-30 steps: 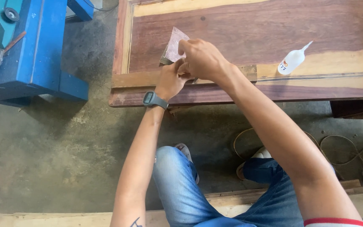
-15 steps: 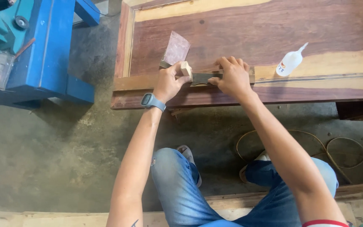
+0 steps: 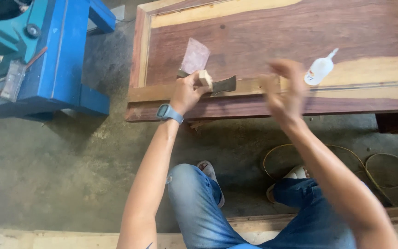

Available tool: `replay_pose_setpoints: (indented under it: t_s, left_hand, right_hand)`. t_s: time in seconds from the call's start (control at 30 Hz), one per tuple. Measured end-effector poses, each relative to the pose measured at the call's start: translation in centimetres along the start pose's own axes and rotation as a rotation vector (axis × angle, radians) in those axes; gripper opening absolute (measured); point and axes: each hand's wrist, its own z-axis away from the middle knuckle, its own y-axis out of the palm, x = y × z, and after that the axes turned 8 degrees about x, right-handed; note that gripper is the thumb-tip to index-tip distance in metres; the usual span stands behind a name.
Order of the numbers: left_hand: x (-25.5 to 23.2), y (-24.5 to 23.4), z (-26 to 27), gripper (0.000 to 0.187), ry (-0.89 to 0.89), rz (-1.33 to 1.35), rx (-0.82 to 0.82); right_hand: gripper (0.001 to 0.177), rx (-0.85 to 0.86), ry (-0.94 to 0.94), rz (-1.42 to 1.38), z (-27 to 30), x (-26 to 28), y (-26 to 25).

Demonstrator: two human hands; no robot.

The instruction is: Applying glue to a small wooden component and sanding it to fit a larger wooden assembly.

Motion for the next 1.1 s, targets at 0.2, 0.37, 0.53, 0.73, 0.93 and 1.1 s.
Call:
replay_pose_setpoints:
  t_s: [0.2, 0.37, 0.53, 0.73, 0.93, 1.1]
  left_hand:
    - [-0.6, -1.4, 0.4, 0.020, 0.121, 0.104, 0.001]
    - [-1.1, -0.9, 1.0, 0.024, 0.106, 0.176, -0.037]
    - [-1.2, -0.3, 1.3, 0.036, 0.036, 0.123, -0.064]
    - [-1.5, 0.2, 1.5, 0.037, 0.055, 0.100, -0.165]
    - [-2.5, 0.3, 2.0, 0.037, 0.005, 0.031, -0.238]
    - [-2.3, 0.5, 1.8, 0.034, 0.039, 0.028, -0.261]
  right_hand:
    - [0.046, -0.389, 0.220, 0.280, 4.5, -2.0, -6.3]
    - [0.084, -0.260, 0.443, 0.263, 3.5, -4.1, -6.8]
    - [0.097, -0.084, 0.664, 0.491, 2.8, -6.5, -5.2]
    - [0.054, -0.067, 0.635, 0.658, 3.6, -10.7, -4.5]
    - [0.058, 0.044, 0.400, 0.227, 5.2, -1.2, -1.3]
    - [0.057, 0.401, 0.559, -0.017, 6.5, 3.0, 1.0]
